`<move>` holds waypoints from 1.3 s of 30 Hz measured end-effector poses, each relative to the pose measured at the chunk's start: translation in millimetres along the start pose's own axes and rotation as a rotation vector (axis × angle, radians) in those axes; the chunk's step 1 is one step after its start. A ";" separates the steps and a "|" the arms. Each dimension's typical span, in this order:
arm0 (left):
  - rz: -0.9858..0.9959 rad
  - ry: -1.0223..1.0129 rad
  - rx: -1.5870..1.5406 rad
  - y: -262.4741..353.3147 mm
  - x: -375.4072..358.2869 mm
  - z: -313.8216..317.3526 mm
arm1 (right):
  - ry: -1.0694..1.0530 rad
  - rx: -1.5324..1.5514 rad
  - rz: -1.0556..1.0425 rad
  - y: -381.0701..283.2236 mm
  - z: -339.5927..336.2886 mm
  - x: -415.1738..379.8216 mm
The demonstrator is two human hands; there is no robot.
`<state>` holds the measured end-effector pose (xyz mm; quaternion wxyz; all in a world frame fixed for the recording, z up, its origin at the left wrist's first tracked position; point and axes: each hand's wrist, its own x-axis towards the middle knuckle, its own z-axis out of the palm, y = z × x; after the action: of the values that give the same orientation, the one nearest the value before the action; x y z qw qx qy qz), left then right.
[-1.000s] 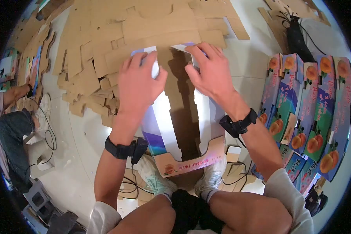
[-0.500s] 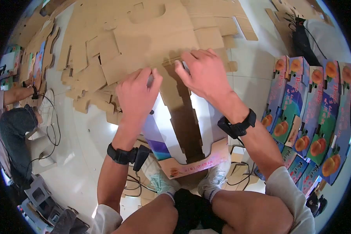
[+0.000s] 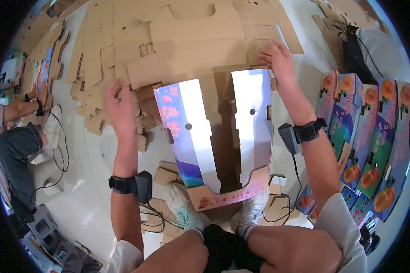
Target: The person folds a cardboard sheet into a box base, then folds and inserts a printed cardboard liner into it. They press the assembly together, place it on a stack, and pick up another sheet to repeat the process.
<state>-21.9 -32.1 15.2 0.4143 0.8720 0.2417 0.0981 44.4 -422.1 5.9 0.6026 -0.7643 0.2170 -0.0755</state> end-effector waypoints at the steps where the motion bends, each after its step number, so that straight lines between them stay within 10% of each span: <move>1: 0.118 0.056 0.094 0.9 -1.3 0.8 | -0.049 0.194 0.158 -11.8 0.4 1.7; 4: -0.177 -0.215 -0.039 18.8 -12.9 6.6 | -0.169 0.079 0.091 -25.7 -0.2 3.2; 7: 0.000 -0.180 0.101 9.7 -12.1 15.2 | 0.048 -0.303 -0.220 -6.7 1.9 5.5; 13: 0.105 -0.298 -0.253 33.1 -9.3 11.0 | -0.073 0.194 0.167 -28.8 -9.3 -9.0; 22: -0.158 -0.644 -0.537 56.1 -2.6 26.2 | -0.402 0.020 -0.022 -15.2 15.0 -18.0; 39: -0.313 -0.402 -1.006 67.9 -34.7 16.6 | -0.151 0.432 0.167 -15.8 5.7 -45.7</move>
<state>-22.6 -97.4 57.8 0.8266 0.5222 0.2078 -0.0296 9.5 -394.9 26.1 0.7708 -0.6005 0.2126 -0.0128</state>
